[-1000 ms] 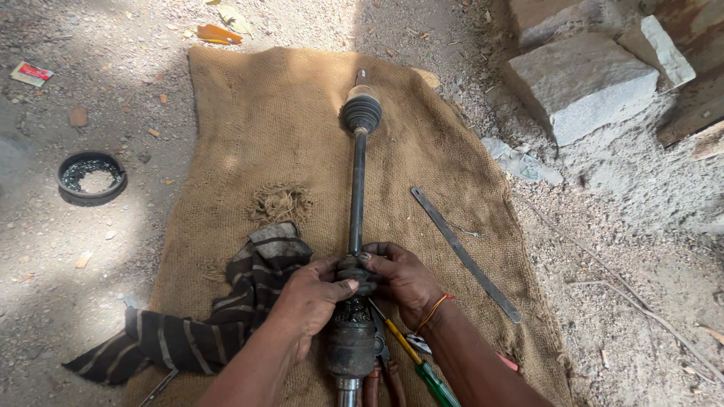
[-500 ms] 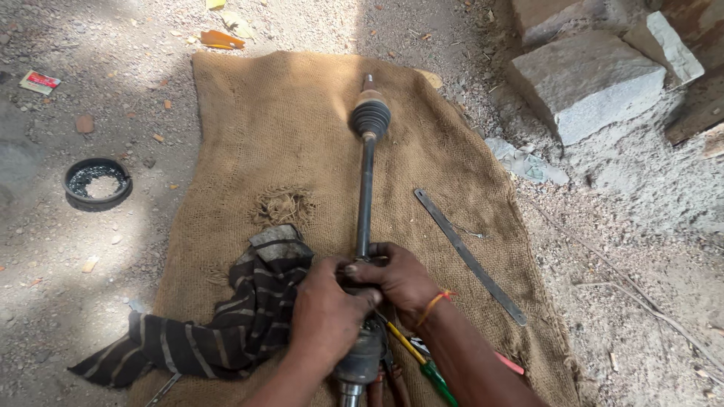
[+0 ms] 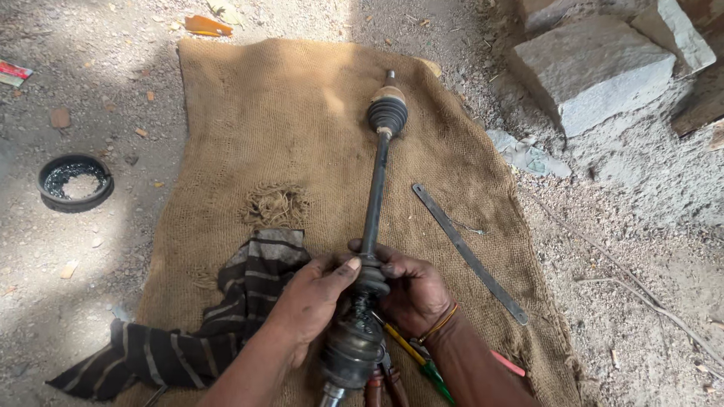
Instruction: The person is repairing a car part, specifically a driveshaft, by using various tools such as pliers, a screwdriver, and a file. They are seen cleaning, scraping, and adjusting the part while sitting on the ground.
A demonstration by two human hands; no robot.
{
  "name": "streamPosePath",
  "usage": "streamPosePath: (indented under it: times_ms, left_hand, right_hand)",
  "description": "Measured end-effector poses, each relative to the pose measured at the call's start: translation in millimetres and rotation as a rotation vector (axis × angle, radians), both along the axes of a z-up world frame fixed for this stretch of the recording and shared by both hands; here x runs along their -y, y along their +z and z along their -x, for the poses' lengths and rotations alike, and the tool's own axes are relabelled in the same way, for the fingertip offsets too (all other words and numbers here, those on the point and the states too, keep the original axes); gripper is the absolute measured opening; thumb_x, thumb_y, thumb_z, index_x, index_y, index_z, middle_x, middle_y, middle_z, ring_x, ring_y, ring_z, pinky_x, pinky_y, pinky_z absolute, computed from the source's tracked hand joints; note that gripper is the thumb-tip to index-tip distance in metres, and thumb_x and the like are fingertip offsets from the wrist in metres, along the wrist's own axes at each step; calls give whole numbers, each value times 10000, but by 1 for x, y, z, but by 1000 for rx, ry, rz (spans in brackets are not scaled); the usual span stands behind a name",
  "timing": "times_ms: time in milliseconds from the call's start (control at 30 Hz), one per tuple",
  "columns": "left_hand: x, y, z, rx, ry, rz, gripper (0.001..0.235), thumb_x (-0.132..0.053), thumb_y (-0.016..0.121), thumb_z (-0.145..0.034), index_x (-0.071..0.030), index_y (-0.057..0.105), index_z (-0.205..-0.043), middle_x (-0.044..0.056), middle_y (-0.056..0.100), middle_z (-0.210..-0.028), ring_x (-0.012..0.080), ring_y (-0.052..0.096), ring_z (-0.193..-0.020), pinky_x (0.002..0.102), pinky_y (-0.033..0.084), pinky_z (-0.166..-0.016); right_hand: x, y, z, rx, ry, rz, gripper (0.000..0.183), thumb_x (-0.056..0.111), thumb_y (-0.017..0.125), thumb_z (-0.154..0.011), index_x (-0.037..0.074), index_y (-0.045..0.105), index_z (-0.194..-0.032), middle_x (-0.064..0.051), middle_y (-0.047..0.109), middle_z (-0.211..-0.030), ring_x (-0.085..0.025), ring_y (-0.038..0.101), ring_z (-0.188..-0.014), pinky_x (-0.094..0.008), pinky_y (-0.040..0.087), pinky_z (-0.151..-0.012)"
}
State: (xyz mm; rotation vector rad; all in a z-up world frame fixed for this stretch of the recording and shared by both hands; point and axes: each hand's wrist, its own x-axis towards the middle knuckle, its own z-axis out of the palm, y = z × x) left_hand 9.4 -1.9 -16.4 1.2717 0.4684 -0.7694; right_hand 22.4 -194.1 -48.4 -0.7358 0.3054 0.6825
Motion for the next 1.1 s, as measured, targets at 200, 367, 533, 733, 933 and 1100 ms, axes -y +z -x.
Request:
streamPosePath:
  times_ms: [200,367,533,733,933,1100]
  left_hand:
    - [-13,11,-11,-140,-25,-124,592,-512,605,-944,13,658,-1213,162,721,-1005,258,699,-834,431,571,-763]
    - [-15,22,-17,103,-272,-626,503,-450,585,-989,7,695,-1168,150,741,-936,264,740,-800,426,581,-774]
    - [-25,24,-15,381,-242,-717,351,-298,650,-924,-128,730,-1221,113,769,-1004,238,755,-857,382,577,-792]
    - [-21,4,-7,406,-29,-505,286,-191,772,-828,-67,768,-1085,110,828,-911,209,809,-808,351,616,-745]
    - [-23,-3,-3,459,-45,-581,273,-221,787,-832,-48,762,-1043,103,810,-885,192,774,-791,341,579,-732]
    - [-19,13,-6,267,-54,-629,369,-376,749,-898,-30,783,-1022,128,790,-861,219,736,-725,384,567,-691]
  right_hand:
    - [-25,13,-6,53,96,173,714,45,602,-758,-74,478,-1451,-157,669,-1304,-241,648,-1158,-363,506,-1040]
    - [-39,20,-6,79,148,359,704,-83,642,-778,-109,468,-1459,-178,679,-1302,-241,671,-1079,-343,545,-960]
    - [-47,25,-9,59,172,560,709,-86,671,-782,-34,447,-1453,-162,692,-1290,-222,688,-1065,-320,562,-968]
    - [-46,23,-6,295,242,747,683,-9,733,-752,-45,522,-1401,-164,715,-1302,-224,702,-1159,-318,551,-1016]
    - [31,42,-47,556,146,1581,452,327,742,-864,61,732,-1229,-122,777,-1159,-223,757,-1053,-346,575,-971]
    - [119,25,-34,235,271,2128,605,421,759,-860,98,632,-1356,-210,618,-1313,-376,625,-1135,-463,511,-961]
